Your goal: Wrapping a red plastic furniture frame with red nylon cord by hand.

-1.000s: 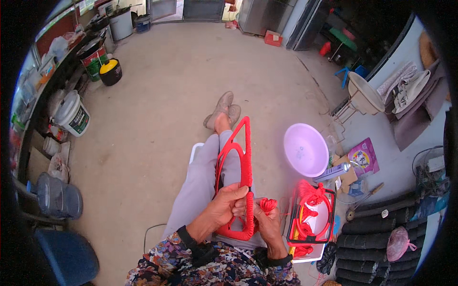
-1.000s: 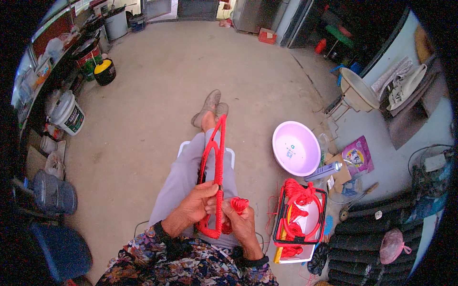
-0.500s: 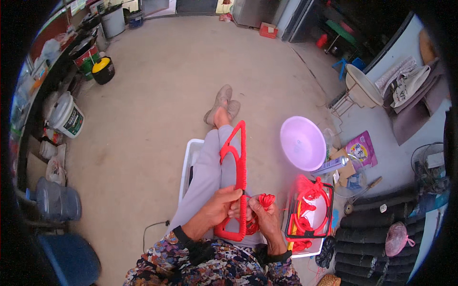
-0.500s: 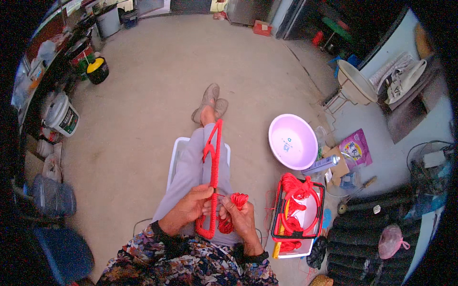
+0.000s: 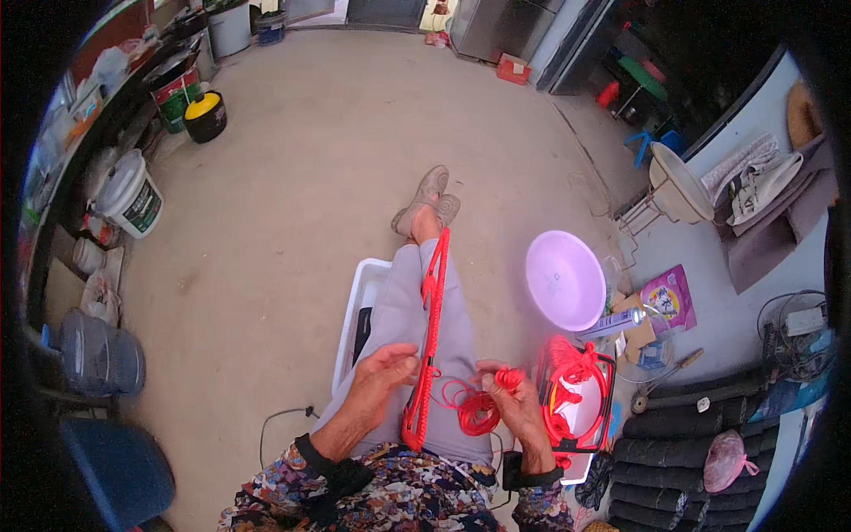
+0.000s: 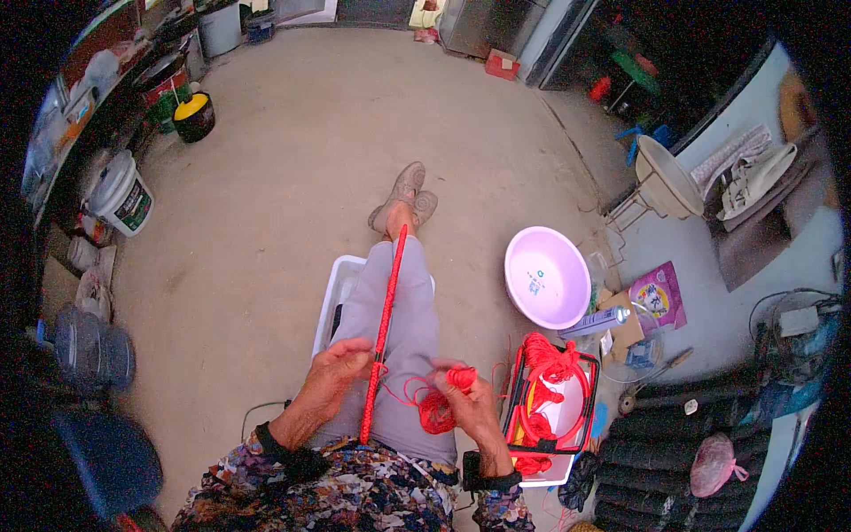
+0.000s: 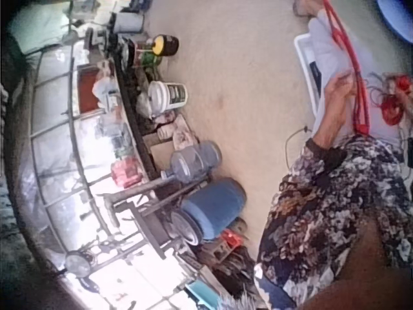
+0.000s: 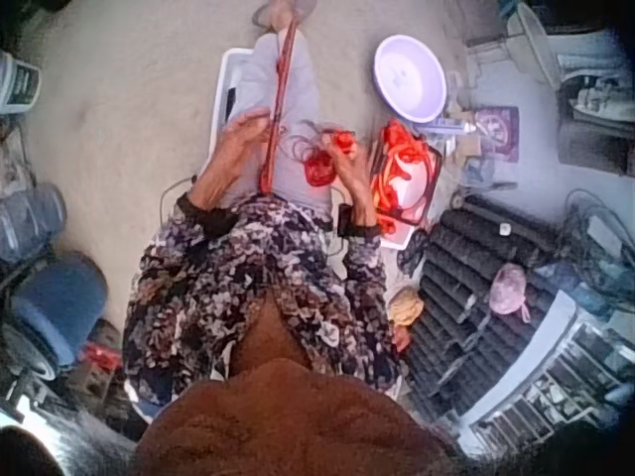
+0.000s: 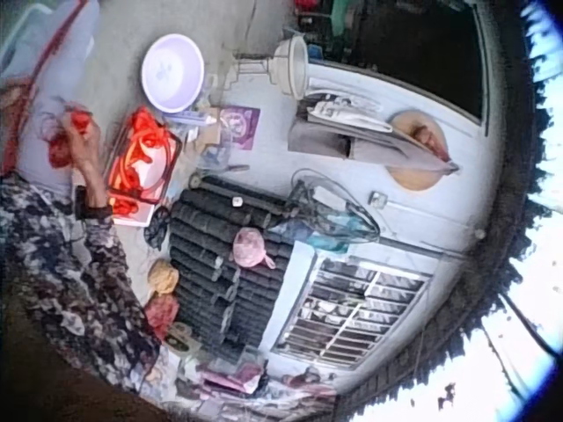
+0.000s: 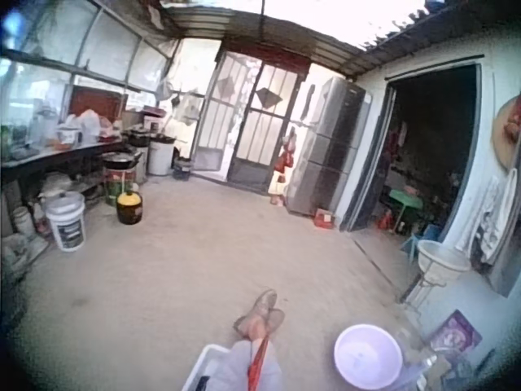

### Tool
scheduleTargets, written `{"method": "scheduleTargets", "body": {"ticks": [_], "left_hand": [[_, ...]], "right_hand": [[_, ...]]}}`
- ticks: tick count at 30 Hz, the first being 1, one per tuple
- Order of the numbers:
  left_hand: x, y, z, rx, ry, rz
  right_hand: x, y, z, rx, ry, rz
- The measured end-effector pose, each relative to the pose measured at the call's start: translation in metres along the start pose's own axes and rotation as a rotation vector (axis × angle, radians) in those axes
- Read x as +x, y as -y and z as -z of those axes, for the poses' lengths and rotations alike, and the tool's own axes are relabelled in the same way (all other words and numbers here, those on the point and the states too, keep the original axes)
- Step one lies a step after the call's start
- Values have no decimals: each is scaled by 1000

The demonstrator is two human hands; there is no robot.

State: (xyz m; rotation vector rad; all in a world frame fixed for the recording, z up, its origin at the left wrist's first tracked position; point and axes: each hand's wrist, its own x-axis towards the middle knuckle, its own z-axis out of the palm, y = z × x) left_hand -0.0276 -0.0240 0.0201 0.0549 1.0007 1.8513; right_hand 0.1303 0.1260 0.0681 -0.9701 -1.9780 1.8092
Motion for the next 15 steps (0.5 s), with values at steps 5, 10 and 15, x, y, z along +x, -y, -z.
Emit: {"method": "scheduleTargets", "body": {"ticks": [5,10,15], "left_hand": [[-14,-12,13,121,-14,-97],[-17,-71,-39,412,101,-340],[-4,-89,-64,650,263,-527]], "right_hand": [[6,14,20,151,-95,33],[32,75,-9,-575,-66,428],[40,125,-36,-918,204,526]]}}
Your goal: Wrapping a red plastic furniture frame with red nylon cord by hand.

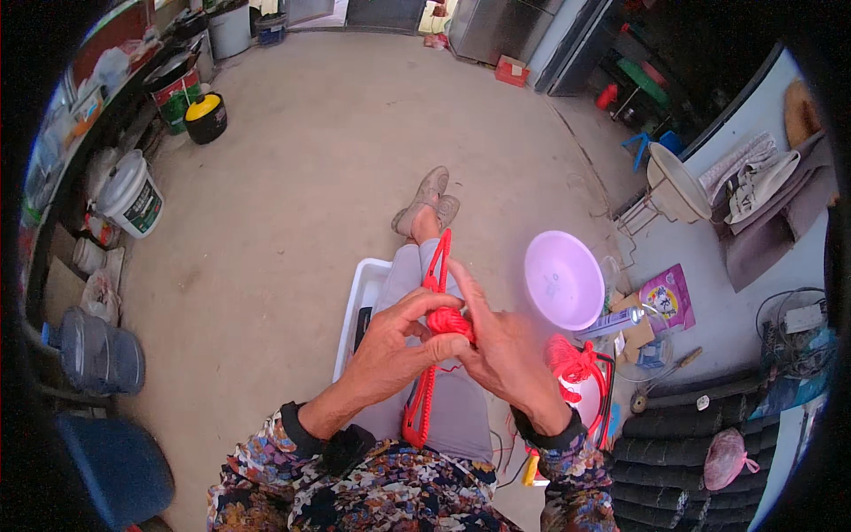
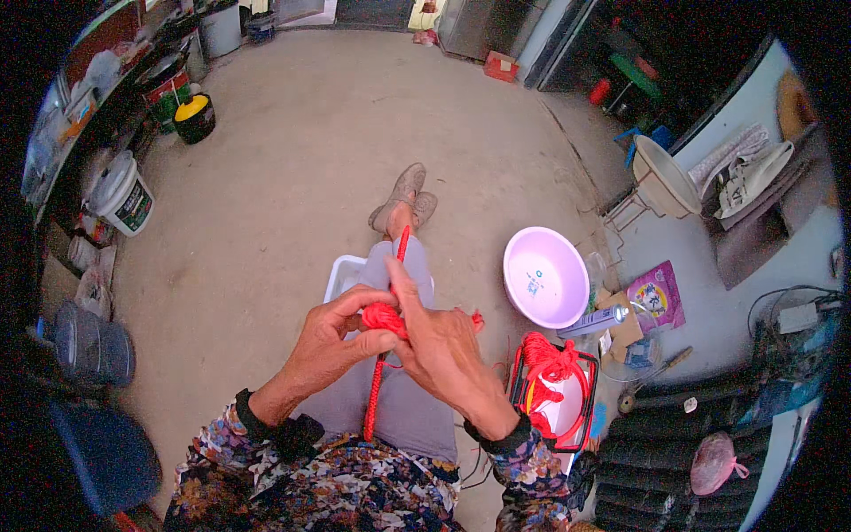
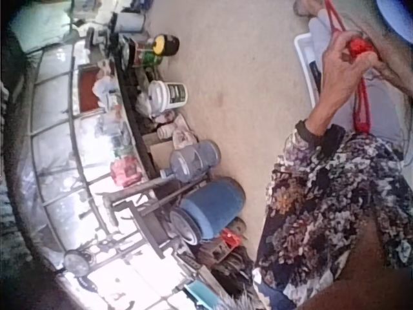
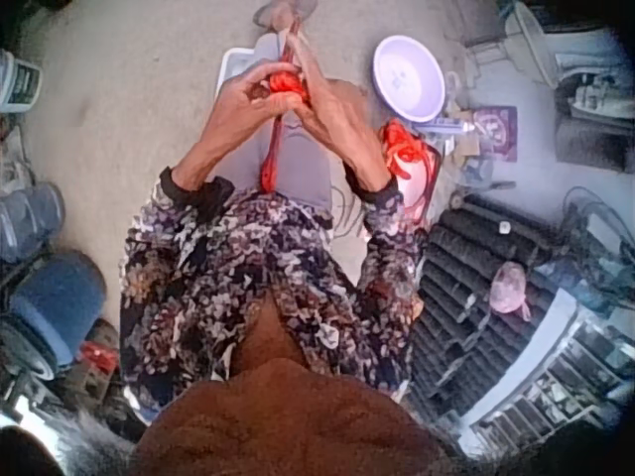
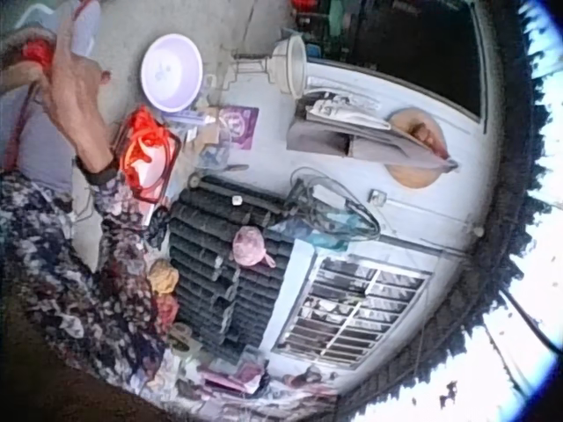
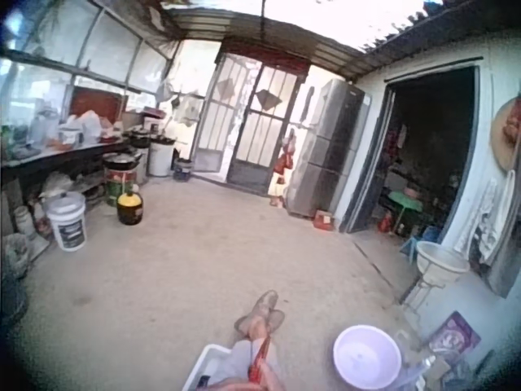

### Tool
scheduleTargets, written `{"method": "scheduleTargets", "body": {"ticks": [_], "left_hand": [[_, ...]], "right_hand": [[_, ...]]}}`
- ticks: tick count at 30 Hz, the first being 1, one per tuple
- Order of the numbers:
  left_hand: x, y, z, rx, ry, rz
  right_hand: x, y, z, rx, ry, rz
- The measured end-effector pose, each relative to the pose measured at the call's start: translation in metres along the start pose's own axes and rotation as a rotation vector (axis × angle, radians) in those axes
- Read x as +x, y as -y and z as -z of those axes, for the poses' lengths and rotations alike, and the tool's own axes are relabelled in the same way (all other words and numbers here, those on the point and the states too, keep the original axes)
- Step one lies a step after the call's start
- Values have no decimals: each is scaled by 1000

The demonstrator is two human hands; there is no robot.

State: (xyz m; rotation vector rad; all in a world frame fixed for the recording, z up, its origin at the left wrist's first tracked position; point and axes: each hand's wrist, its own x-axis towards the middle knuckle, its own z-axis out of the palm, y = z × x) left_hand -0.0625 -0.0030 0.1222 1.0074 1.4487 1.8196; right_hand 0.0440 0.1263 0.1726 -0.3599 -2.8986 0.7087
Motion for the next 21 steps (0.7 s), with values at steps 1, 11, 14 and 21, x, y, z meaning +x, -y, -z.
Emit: {"method": "scheduleTargets", "body": {"ticks": [1,11,14,21], "left_hand": [[2,2,-1,20,14,-52],[-56,53,12,-393,-56,605],[-59,57,3,-544,-48,692],[-66,66,-1,-858,-3,807]], "right_hand": [[2,0,-1,45,3,2],[-55,-35,-47,693,85,-442],[-67,-33,-76,878,123,-429],[-92,-45,-82,1208,81,-629]]}}
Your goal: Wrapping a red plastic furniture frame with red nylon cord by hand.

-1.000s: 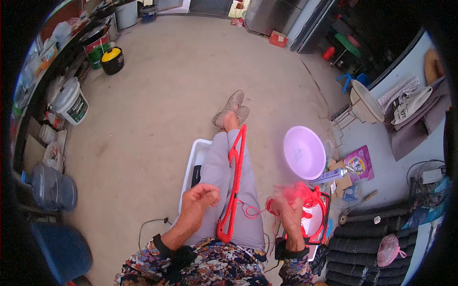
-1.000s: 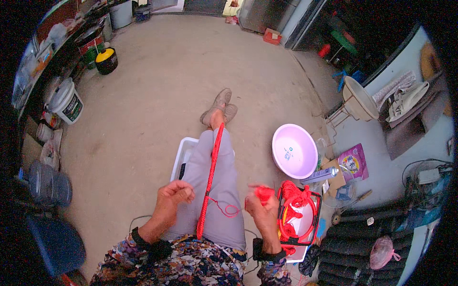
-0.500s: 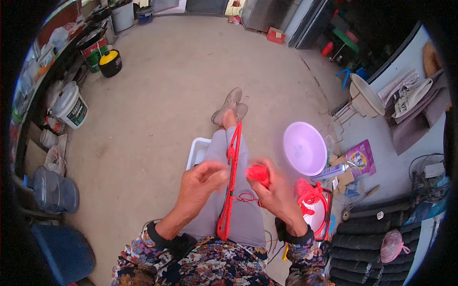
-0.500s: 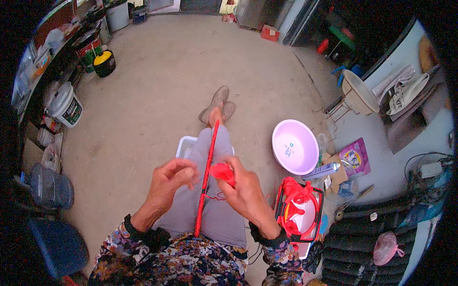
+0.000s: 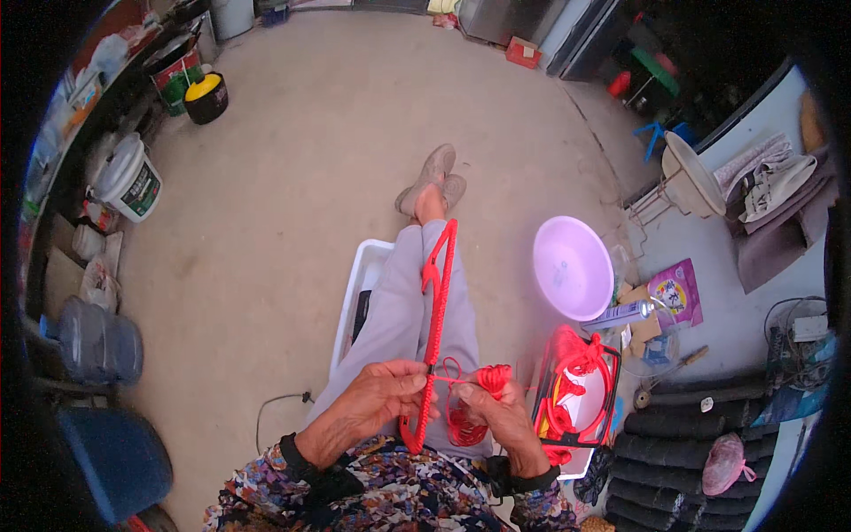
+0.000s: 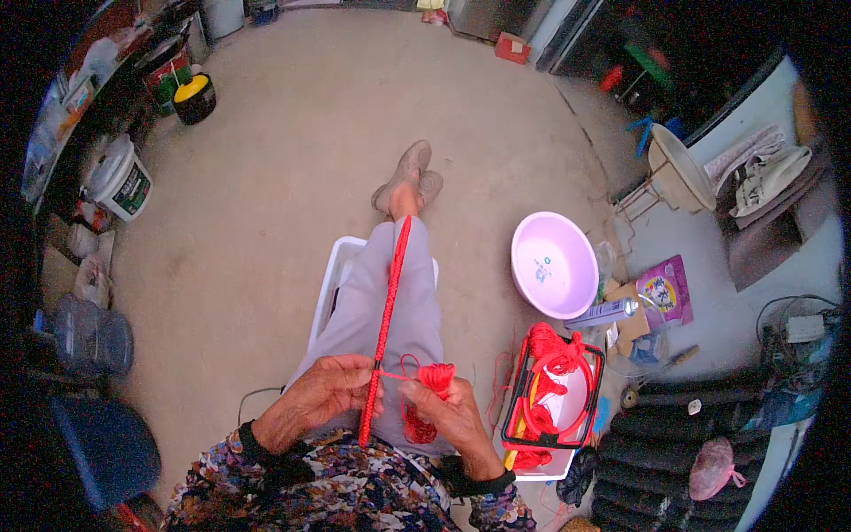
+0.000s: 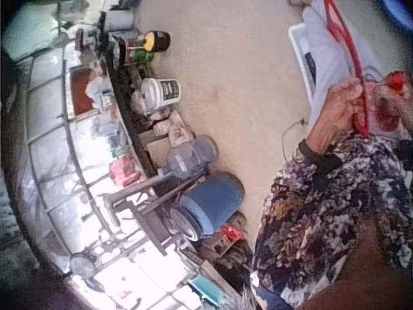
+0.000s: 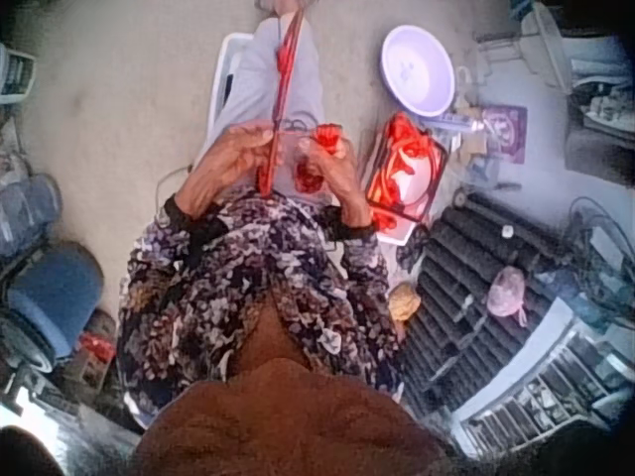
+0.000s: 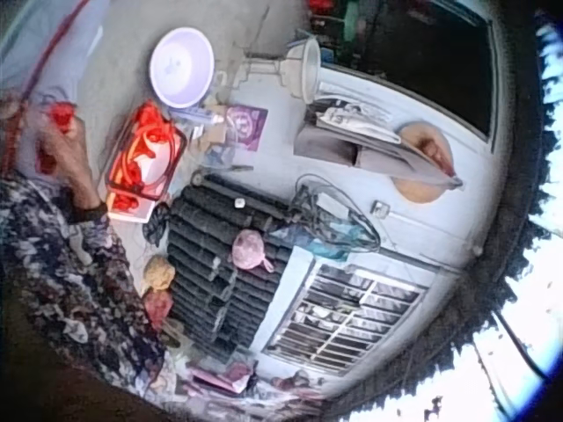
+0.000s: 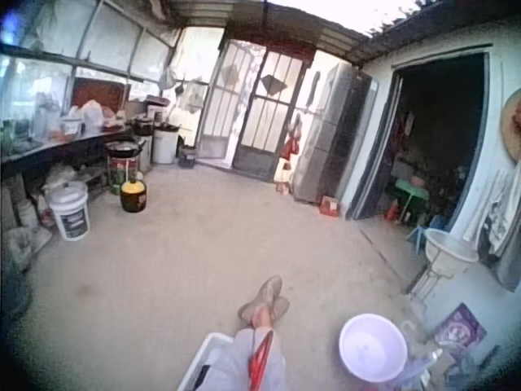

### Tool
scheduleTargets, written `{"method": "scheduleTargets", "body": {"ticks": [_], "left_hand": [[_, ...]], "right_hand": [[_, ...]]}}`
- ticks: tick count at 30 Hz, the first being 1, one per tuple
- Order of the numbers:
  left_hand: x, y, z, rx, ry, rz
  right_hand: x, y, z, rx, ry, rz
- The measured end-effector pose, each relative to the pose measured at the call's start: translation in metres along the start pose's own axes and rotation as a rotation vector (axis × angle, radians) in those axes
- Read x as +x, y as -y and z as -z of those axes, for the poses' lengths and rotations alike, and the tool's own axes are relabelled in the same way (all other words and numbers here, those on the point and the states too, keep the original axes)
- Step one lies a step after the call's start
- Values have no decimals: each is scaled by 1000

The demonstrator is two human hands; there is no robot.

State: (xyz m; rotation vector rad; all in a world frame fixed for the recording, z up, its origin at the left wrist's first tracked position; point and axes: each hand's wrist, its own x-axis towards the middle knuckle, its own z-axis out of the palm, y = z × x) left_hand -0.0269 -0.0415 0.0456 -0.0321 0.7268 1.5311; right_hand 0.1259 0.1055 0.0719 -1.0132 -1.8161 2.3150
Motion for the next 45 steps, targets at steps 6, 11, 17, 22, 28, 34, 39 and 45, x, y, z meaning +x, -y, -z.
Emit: {"method": "scheduleTargets", "body": {"ticks": [6,11,17,22,28,34,39,45], "left_hand": [[0,10,2,-94,20,59],[2,13,6,-182,58,50],[2,12,8,-227,108,65],[4,15,13,-267,124,75],[-1,11,9,-323,151,87],[0,14,9,-355,173,65],[0,14,12,-366,191,53],[-6,9,11,-195,130,72]], "right_hand": [[-19,4,0,64,-113,-23],[-20,-10,8,145,-174,-21],[-13,-11,7,211,-139,-43],[-8,-13,10,187,-116,-82],[-12,7,12,186,-93,22],[-2,38,6,55,-206,132],[1,40,11,20,-176,147],[13,-9,35,-404,-278,97]]}}
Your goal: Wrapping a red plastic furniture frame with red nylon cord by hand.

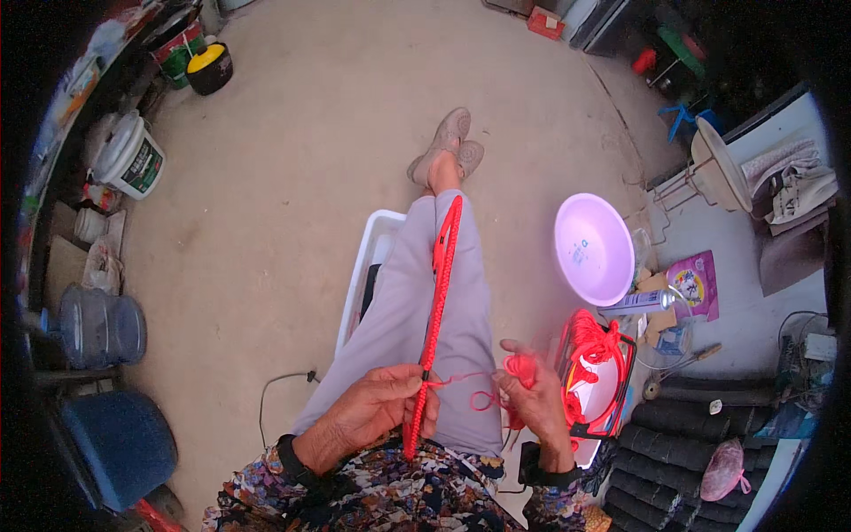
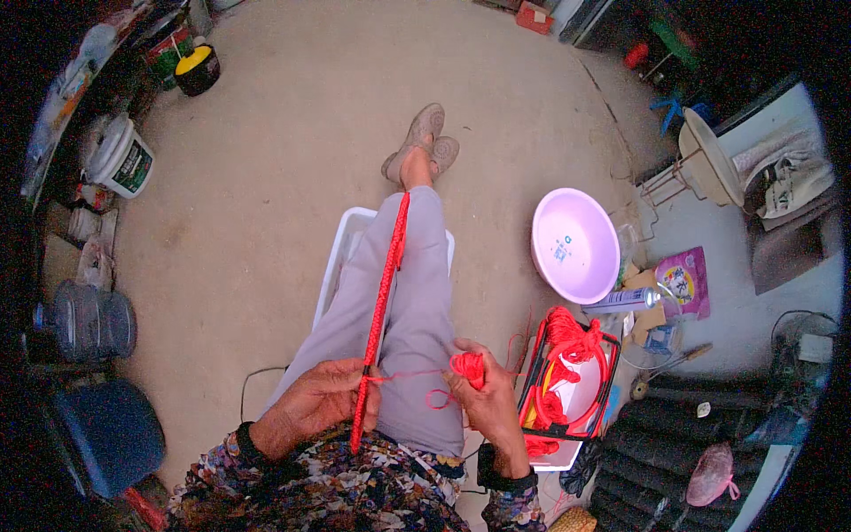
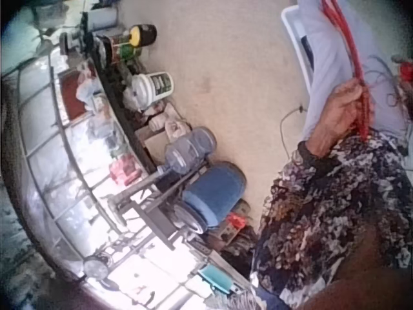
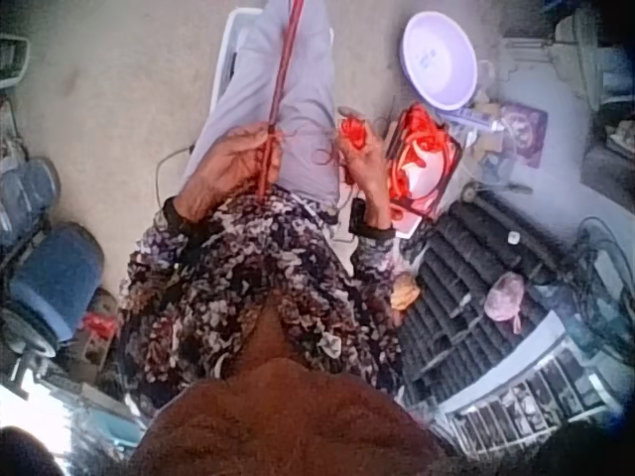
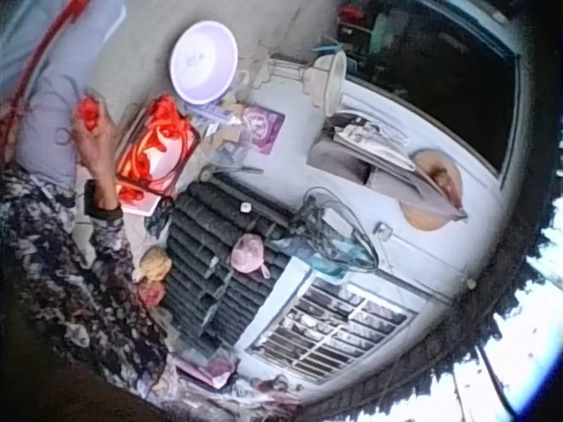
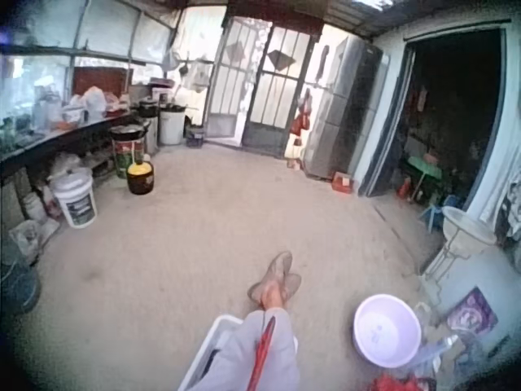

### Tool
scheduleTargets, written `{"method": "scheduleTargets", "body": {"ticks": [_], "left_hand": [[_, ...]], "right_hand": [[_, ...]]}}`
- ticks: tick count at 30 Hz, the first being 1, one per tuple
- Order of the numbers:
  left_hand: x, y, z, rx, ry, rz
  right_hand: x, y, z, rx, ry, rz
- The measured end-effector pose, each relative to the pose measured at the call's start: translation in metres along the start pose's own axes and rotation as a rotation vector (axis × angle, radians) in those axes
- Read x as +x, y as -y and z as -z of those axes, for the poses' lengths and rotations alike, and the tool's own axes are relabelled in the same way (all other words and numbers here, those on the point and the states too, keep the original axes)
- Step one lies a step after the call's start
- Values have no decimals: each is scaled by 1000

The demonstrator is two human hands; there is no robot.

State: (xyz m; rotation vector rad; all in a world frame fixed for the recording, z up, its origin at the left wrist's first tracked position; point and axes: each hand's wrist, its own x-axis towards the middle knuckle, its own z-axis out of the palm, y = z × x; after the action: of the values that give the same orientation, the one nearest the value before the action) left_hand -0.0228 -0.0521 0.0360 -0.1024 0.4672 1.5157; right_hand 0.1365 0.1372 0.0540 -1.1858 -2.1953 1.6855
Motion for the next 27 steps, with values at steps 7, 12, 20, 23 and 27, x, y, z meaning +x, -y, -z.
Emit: {"method": "scheduleTargets", "body": {"ticks": [7,12,20,23,27], "left_hand": [[-21,-10,-2,517,-312,-302],[-23,-31,-54,1044,-301,-803],[-13,-34,-52,1236,-242,-909],[-8,-28,-45,890,-270,-768],[-4,-29,-29,754,-295,-684]], "right_hand": [[0,60,-8,-303,-86,308],[5,108,-36,-651,223,604],[21,102,-42,-518,125,882],[24,75,-35,-402,126,818],[9,73,-28,-215,242,499]]}}
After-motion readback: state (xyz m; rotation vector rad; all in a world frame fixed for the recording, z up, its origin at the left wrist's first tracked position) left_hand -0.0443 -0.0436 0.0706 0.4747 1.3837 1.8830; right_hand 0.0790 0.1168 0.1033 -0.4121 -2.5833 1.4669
